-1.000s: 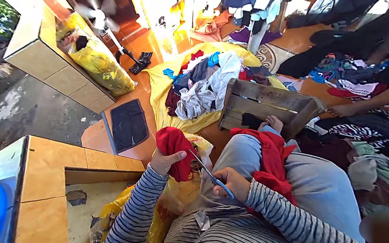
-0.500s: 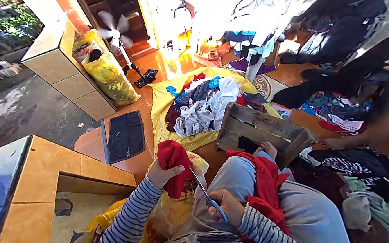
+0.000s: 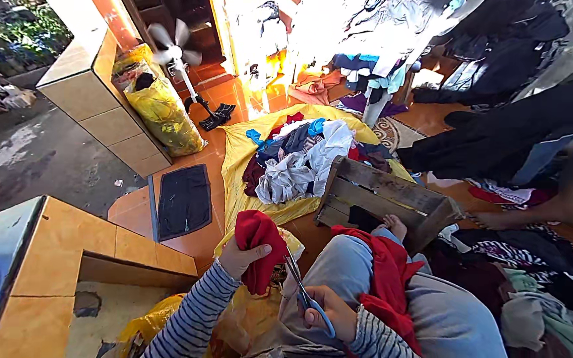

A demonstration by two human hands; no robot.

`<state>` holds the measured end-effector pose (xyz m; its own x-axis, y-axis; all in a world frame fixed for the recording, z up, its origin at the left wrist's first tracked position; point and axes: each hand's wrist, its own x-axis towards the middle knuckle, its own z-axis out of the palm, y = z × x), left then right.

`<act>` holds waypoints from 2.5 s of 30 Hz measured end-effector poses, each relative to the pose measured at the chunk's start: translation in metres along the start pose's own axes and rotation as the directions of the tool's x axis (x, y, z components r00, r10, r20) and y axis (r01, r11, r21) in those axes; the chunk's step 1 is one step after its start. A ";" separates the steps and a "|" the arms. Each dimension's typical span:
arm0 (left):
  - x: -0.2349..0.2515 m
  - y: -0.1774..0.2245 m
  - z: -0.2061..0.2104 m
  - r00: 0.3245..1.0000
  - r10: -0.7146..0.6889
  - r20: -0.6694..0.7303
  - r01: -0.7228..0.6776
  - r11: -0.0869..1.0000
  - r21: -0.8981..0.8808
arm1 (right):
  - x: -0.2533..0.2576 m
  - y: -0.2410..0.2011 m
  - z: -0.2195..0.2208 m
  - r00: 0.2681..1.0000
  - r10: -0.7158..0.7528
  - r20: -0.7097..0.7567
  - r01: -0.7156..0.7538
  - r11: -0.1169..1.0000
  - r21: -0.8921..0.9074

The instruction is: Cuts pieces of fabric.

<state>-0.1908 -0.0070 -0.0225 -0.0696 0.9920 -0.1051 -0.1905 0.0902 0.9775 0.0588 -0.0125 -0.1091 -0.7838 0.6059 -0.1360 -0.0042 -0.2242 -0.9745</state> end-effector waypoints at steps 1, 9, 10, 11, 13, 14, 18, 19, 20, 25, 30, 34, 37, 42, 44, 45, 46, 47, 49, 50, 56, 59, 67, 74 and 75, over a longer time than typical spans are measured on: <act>0.000 -0.001 0.001 1.000 -0.008 -0.007 0.008 1.000 0.004 | 0.000 0.000 0.000 1.000 0.010 -0.002 -0.010 1.000 0.003; 0.006 -0.012 0.015 0.998 -0.052 -0.045 0.055 0.996 0.068 | -0.001 0.006 -0.007 0.997 0.078 -0.013 -0.077 0.995 0.058; 0.008 -0.015 0.017 0.998 -0.056 -0.041 0.058 0.996 0.069 | -0.001 0.008 -0.009 0.997 0.081 -0.011 -0.080 0.994 0.070; 0.010 -0.017 0.019 0.997 -0.061 -0.041 0.064 0.995 0.071 | -0.002 0.010 -0.011 0.996 0.085 -0.008 -0.084 0.993 0.078; 0.013 -0.019 0.025 0.995 -0.083 -0.061 0.088 0.992 0.087 | -0.003 0.013 -0.016 0.995 0.099 0.004 -0.099 0.992 0.084; 0.014 -0.020 0.030 0.993 -0.096 -0.074 0.103 0.990 0.093 | -0.004 0.014 -0.019 0.995 0.100 0.005 -0.100 0.991 0.089; 0.020 -0.021 0.043 0.979 -0.160 -0.127 0.178 0.973 0.144 | -0.006 0.022 -0.027 0.998 0.059 0.005 -0.059 0.984 0.170; 0.022 -0.021 0.046 0.976 -0.174 -0.132 0.193 0.969 0.152 | -0.006 0.024 -0.029 0.999 0.046 0.004 -0.046 0.980 0.192; 0.023 -0.022 0.048 0.973 -0.184 -0.138 0.205 0.965 0.162 | -0.007 0.025 -0.030 0.999 0.033 0.004 -0.033 0.976 0.215; 0.028 -0.022 0.063 0.956 -0.227 -0.184 0.262 0.945 0.194 | -0.006 0.031 -0.035 1.000 -0.004 0.012 0.000 0.938 0.346; 0.028 -0.024 0.070 0.952 -0.245 -0.183 0.280 0.940 0.196 | -0.006 0.032 -0.039 0.999 -0.010 0.031 -0.004 0.911 0.413; 0.029 -0.024 0.076 0.947 -0.256 -0.192 0.293 0.935 0.200 | -0.006 0.034 -0.038 1.000 -0.010 0.029 -0.005 0.891 0.454; 0.030 -0.027 0.077 0.949 -0.250 -0.191 0.288 0.935 0.209 | -0.007 0.030 -0.040 1.000 0.009 0.028 -0.021 0.894 0.448; 0.031 -0.029 0.077 0.944 -0.267 -0.193 0.304 0.931 0.203 | -0.007 0.030 -0.040 0.999 0.013 0.042 -0.031 0.888 0.460; 0.030 -0.029 0.078 0.941 -0.272 -0.202 0.311 0.929 0.198 | -0.006 0.031 -0.040 0.999 0.012 0.045 -0.031 0.886 0.462; 0.030 -0.028 0.079 0.939 -0.275 -0.205 0.314 0.929 0.196 | -0.006 0.031 -0.040 0.999 0.011 0.044 -0.031 0.883 0.468; 0.031 -0.028 0.080 0.938 -0.278 -0.206 0.318 0.928 0.195 | -0.006 0.030 -0.040 0.999 0.011 0.044 -0.031 0.880 0.475; 0.031 -0.028 0.080 0.938 -0.281 -0.205 0.321 0.926 0.197 | -0.006 0.029 -0.040 0.999 0.010 0.046 -0.031 0.876 0.482; 0.031 -0.029 0.079 0.936 -0.284 -0.206 0.324 0.925 0.199 | -0.006 0.029 -0.040 0.999 0.008 0.046 -0.029 0.872 0.489; 0.031 -0.030 0.079 0.936 -0.283 -0.208 0.324 0.925 0.200 | -0.006 0.030 -0.040 0.999 0.009 0.044 -0.029 0.871 0.490; 0.031 -0.030 0.080 0.938 -0.282 -0.200 0.321 0.925 0.203 | -0.005 0.033 -0.039 0.999 -0.008 0.042 -0.015 0.854 0.520; 0.030 -0.030 0.080 0.940 -0.280 -0.194 0.316 0.931 0.186 | -0.005 0.033 -0.040 0.999 0.008 0.045 -0.030 0.849 0.528; 0.028 -0.033 0.076 0.939 -0.284 -0.193 0.318 0.932 0.175 | -0.005 0.034 -0.038 0.999 0.005 0.046 -0.030 0.831 0.555; 0.026 -0.032 0.079 0.939 -0.291 -0.183 0.322 0.931 0.174 | -0.007 0.031 -0.038 0.998 0.047 0.039 -0.061 0.833 0.549; 0.026 -0.032 0.079 0.944 -0.280 -0.174 0.308 0.936 0.170 | -0.007 0.030 -0.038 0.998 0.049 0.031 -0.058 0.840 0.540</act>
<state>-0.1094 0.0229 -0.0418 -0.1829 0.8961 -0.4044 -0.0331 0.4055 0.9135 0.0875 0.0056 -0.1442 -0.8022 0.5700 -0.1775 -0.2933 -0.6353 -0.7145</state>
